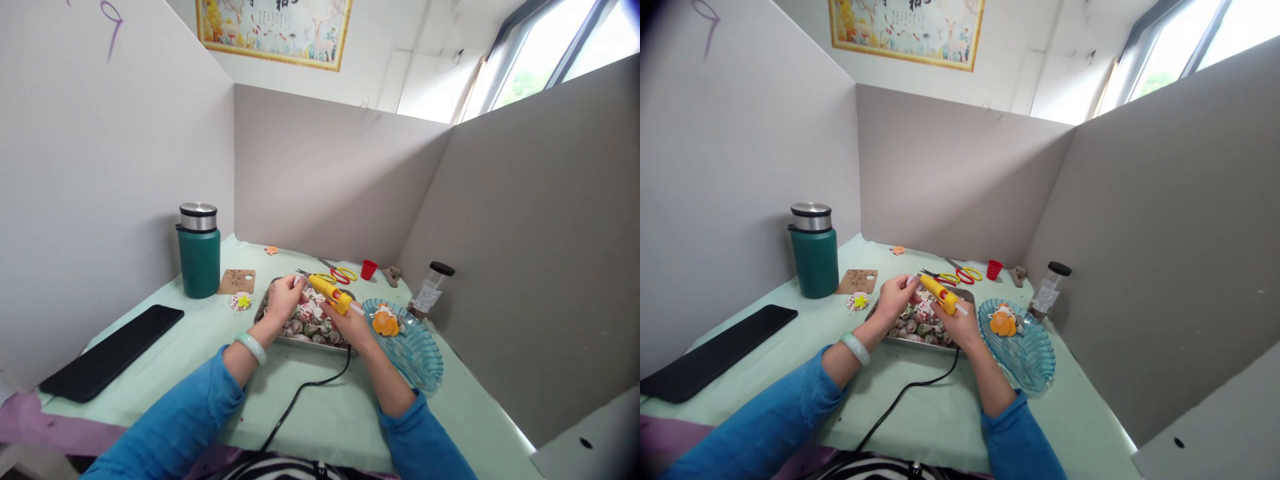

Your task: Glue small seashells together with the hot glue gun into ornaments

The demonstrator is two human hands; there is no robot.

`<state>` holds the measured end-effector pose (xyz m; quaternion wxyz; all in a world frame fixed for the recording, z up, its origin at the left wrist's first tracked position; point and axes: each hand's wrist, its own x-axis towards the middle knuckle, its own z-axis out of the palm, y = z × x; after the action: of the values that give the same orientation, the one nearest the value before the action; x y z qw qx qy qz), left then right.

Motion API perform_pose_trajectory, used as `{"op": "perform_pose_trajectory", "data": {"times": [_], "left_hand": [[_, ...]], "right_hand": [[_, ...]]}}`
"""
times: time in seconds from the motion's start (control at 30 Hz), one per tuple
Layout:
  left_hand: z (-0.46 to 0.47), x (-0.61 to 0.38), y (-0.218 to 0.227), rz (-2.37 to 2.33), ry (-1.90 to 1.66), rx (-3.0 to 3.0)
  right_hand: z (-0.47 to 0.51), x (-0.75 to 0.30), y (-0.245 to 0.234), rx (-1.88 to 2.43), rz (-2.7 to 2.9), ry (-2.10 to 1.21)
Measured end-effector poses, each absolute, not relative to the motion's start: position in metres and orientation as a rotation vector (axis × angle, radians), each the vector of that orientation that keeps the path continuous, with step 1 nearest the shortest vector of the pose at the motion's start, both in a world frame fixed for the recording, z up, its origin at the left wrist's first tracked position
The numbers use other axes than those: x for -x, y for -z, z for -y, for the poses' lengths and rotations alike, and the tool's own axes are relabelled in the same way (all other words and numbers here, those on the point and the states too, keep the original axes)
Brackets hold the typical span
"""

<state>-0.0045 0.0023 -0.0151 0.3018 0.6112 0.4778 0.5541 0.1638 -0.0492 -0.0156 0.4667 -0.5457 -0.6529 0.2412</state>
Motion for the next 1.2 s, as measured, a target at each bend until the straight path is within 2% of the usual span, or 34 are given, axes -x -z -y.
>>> {"op": "perform_pose_trajectory", "data": {"times": [0.73,0.93,1.2], "left_hand": [[-0.002,0.004,0.014,-1.175,-1.479,-1.491],[-0.008,0.007,0.011,-0.882,-1.454,-1.13],[-0.009,0.008,0.011,-0.768,-1.397,-1.035]], "right_hand": [[0.049,-0.164,0.014,1.327,1.595,-0.546],[0.05,-0.163,0.011,1.318,1.54,-0.696],[0.05,-0.164,0.011,1.255,1.517,-0.839]]}}
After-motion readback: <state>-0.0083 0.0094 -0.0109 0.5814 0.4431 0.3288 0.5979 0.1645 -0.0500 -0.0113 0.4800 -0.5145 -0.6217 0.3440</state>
